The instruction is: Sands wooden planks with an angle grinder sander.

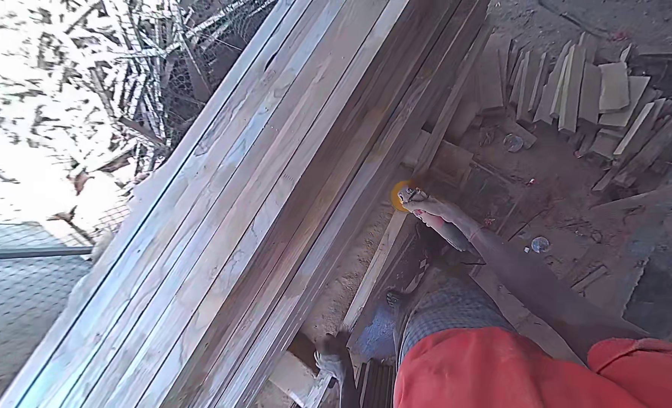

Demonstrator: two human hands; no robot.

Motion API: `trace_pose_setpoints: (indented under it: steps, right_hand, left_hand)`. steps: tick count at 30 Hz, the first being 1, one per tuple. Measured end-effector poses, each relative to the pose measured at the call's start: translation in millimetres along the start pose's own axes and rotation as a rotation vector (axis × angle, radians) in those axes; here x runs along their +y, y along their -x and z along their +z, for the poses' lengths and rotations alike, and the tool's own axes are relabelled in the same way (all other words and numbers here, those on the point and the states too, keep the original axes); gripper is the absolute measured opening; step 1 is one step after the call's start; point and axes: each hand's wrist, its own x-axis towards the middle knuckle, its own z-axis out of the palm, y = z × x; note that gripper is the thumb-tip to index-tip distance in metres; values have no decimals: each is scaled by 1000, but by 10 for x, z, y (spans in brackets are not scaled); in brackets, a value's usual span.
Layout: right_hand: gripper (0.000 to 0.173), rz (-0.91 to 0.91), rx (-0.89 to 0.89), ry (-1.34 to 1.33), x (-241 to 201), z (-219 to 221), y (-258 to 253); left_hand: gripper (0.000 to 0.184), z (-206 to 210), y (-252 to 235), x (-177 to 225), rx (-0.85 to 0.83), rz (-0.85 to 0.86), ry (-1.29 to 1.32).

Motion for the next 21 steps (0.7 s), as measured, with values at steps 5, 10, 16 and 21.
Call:
trace_pose_setpoints:
  steps: [5,10,16,21]
  right_hand:
    - [53,25,41,-46,-234,-877,-449]
    - [56,12,61,-59,-350,-1466,-883]
    - [54,60,154,-243,-486,-1920,-909]
    - [68,69,274,-321,-119,-2237,-934]
  left_hand:
    - [44,203,-26,1900,-53,111,92]
    - [54,455,-103,3479,-303,63,-46]
    - [60,408,-83,3658,-443,73,-158]
    - [56,257,4,2401,-451,87,-141]
